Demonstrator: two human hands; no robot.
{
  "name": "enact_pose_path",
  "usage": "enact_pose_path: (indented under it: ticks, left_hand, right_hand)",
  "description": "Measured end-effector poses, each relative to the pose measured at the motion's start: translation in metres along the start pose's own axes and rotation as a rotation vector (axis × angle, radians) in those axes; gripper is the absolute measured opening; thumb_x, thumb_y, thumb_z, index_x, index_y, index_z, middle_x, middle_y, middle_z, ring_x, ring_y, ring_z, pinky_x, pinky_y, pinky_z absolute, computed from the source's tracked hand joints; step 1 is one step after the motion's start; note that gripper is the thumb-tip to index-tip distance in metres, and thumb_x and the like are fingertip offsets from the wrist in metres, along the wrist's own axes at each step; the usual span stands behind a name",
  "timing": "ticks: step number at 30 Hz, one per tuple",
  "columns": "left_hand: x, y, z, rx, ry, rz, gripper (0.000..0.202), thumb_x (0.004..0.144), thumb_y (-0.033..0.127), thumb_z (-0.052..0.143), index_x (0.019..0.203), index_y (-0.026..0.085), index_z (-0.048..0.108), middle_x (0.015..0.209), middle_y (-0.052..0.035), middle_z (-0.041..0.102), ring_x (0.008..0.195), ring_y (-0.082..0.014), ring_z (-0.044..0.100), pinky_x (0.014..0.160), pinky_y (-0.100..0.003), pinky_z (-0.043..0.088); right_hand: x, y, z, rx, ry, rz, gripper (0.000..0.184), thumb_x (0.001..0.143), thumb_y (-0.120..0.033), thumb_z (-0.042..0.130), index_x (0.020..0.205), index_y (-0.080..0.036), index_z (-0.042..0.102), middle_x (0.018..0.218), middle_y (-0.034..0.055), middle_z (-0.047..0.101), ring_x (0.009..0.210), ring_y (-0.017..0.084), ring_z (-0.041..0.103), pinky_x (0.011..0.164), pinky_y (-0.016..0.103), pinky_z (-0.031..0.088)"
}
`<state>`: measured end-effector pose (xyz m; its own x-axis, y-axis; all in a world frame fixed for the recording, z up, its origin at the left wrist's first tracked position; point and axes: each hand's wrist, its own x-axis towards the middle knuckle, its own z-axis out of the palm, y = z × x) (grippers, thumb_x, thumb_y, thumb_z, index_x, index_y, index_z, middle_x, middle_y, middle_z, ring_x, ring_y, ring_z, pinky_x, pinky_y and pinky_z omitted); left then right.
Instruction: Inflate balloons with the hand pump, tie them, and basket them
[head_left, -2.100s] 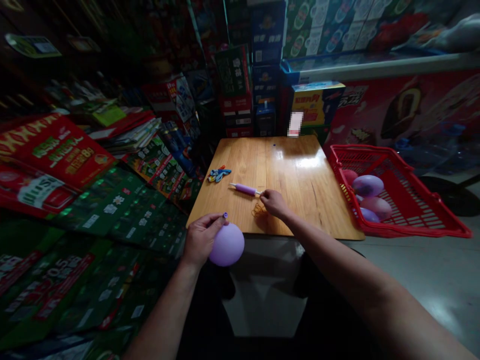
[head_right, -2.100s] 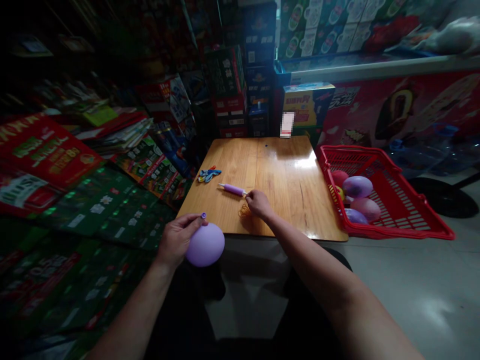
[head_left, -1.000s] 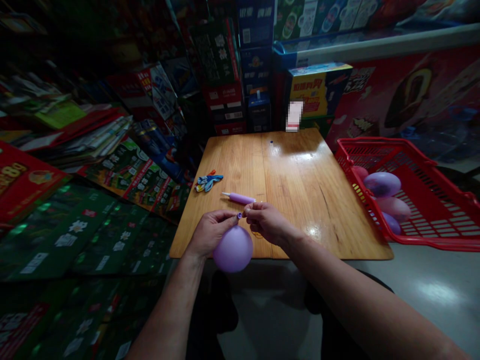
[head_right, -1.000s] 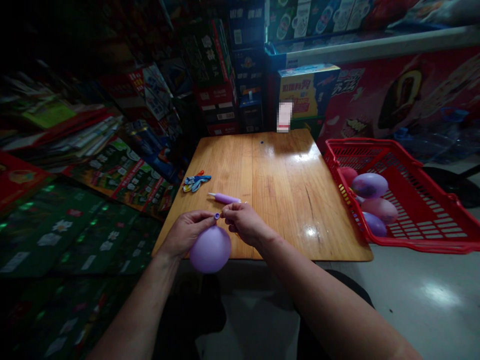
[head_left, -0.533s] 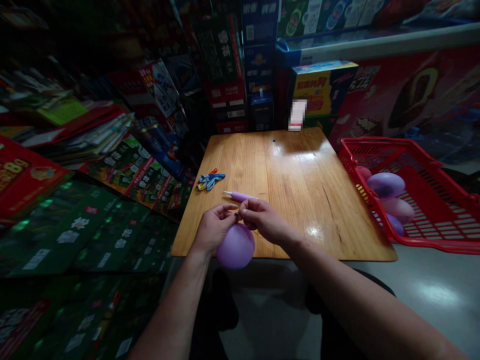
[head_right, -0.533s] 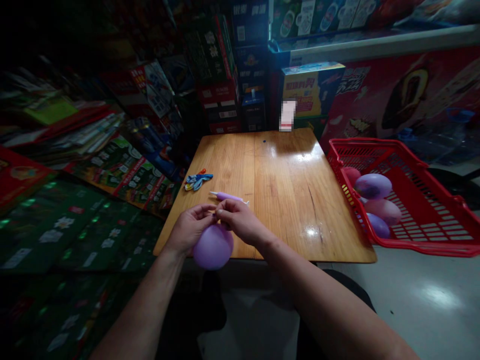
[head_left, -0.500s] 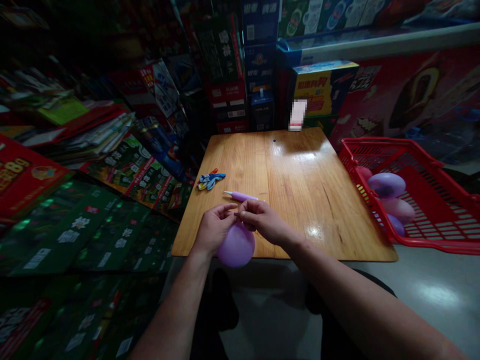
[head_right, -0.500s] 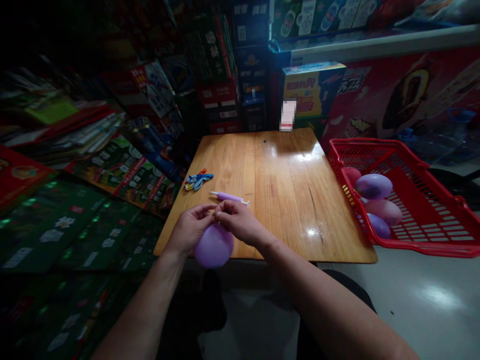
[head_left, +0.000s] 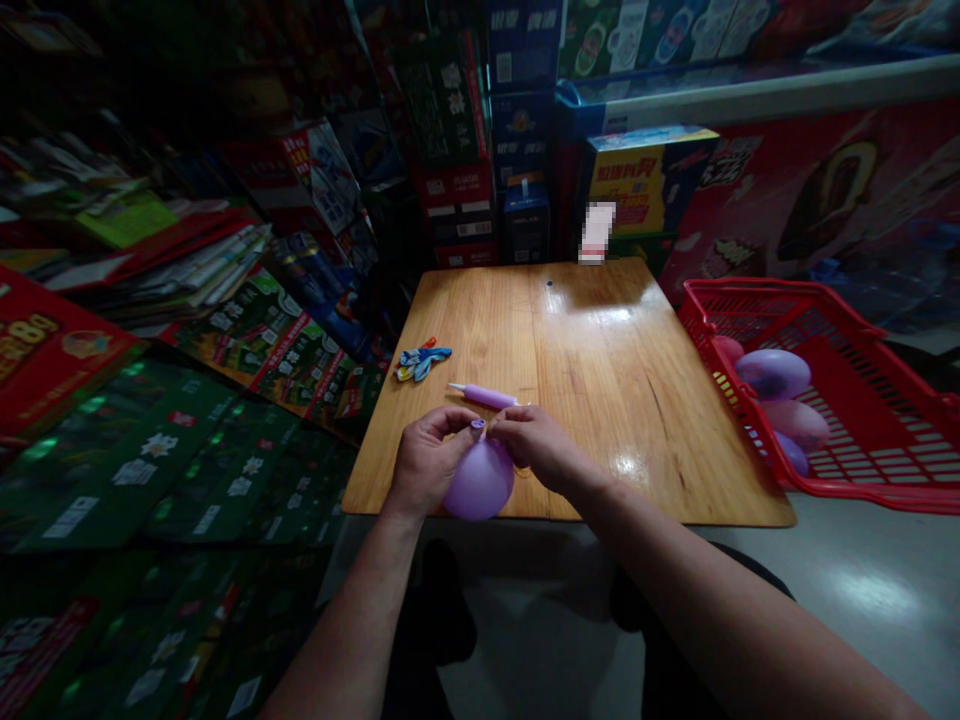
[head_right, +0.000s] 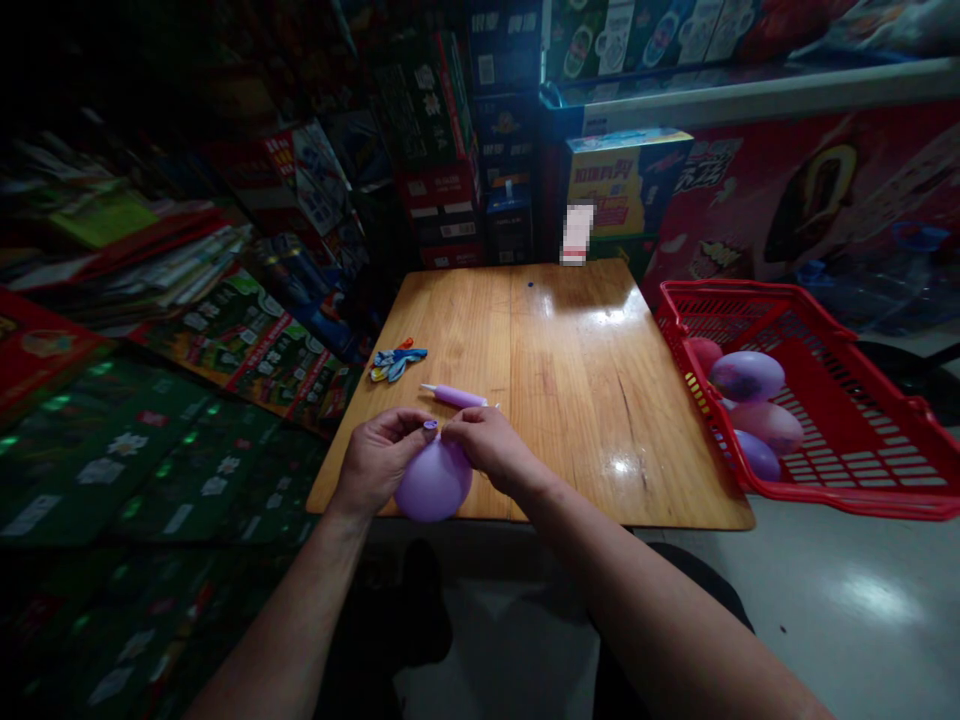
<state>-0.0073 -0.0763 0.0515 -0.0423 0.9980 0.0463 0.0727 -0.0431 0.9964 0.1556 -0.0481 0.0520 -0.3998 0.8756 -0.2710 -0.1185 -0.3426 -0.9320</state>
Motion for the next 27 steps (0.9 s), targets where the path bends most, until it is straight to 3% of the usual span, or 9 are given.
enact_pose_path:
  ticks: [3, 7, 14, 17, 21, 24, 27]
  left_hand:
    - [-0.002, 0.003, -0.003, 0.033, -0.074, -0.004, 0.018, 0.077, 0.031, 0.076, 0.089, 0.018, 0.073, 0.087, -0.0062, 0.072, 0.08, -0.0178, 0.064, 0.074, -0.027, 0.049]
    - [-0.005, 0.006, -0.005, 0.056, -0.113, 0.019, 0.017, 0.078, 0.031, 0.074, 0.091, 0.02, 0.075, 0.088, -0.0063, 0.073, 0.084, -0.0205, 0.065, 0.078, -0.03, 0.05]
    - [-0.005, 0.015, -0.003, 0.228, -0.323, 0.114, 0.021, 0.09, 0.03, 0.059, 0.1, 0.022, 0.076, 0.099, -0.0074, 0.071, 0.095, -0.0216, 0.065, 0.087, -0.031, 0.046]
    - [-0.005, 0.013, -0.002, 0.215, -0.309, 0.087, 0.02, 0.09, 0.03, 0.059, 0.101, 0.021, 0.074, 0.097, -0.0069, 0.071, 0.092, -0.0205, 0.065, 0.085, -0.03, 0.046]
    - [-0.004, 0.007, 0.0, 0.036, -0.279, -0.032, 0.025, 0.085, 0.031, 0.066, 0.108, 0.02, 0.067, 0.086, -0.0053, 0.07, 0.08, -0.0187, 0.065, 0.072, -0.028, 0.047]
    - [-0.003, 0.006, 0.001, 0.001, -0.234, -0.058, 0.021, 0.081, 0.032, 0.071, 0.096, 0.018, 0.067, 0.085, -0.0056, 0.07, 0.078, -0.0187, 0.065, 0.071, -0.027, 0.047]
    - [-0.004, 0.01, 0.001, 0.117, -0.232, -0.005, 0.015, 0.082, 0.032, 0.069, 0.087, 0.018, 0.071, 0.086, -0.0062, 0.071, 0.081, -0.0193, 0.064, 0.076, -0.028, 0.047]
  right_hand:
    - [0.001, -0.002, -0.003, 0.151, -0.01, 0.144, 0.017, 0.067, -0.014, 0.062, 0.057, -0.02, 0.05, 0.043, -0.0045, 0.035, 0.039, 0.007, 0.026, 0.036, 0.025, 0.013]
    - [0.003, 0.0, -0.008, 0.27, -0.047, 0.286, 0.011, 0.064, -0.014, 0.059, 0.059, -0.02, 0.051, 0.046, -0.0041, 0.039, 0.038, 0.006, 0.027, 0.034, 0.023, 0.011]
    - [0.001, -0.002, -0.013, 0.356, -0.175, 0.353, 0.014, 0.065, -0.015, 0.057, 0.057, -0.018, 0.047, 0.047, -0.0051, 0.038, 0.04, 0.005, 0.022, 0.037, 0.021, 0.011]
    - [-0.001, -0.003, -0.012, 0.339, -0.191, 0.317, 0.012, 0.069, -0.017, 0.059, 0.059, -0.017, 0.051, 0.048, -0.0043, 0.04, 0.041, 0.005, 0.024, 0.039, 0.021, 0.012]
    - [-0.001, 0.0, -0.01, 0.315, -0.159, 0.247, 0.009, 0.071, -0.019, 0.064, 0.065, -0.018, 0.058, 0.048, -0.004, 0.041, 0.042, 0.007, 0.028, 0.04, 0.023, 0.015]
    - [-0.001, 0.001, -0.011, 0.339, -0.159, 0.249, 0.005, 0.07, -0.017, 0.064, 0.067, -0.018, 0.06, 0.048, -0.0046, 0.041, 0.042, 0.007, 0.028, 0.04, 0.022, 0.015]
    - [0.0, 0.0, -0.011, 0.342, -0.14, 0.299, 0.004, 0.069, -0.016, 0.062, 0.067, -0.018, 0.06, 0.047, -0.0042, 0.042, 0.041, 0.006, 0.028, 0.039, 0.022, 0.015]
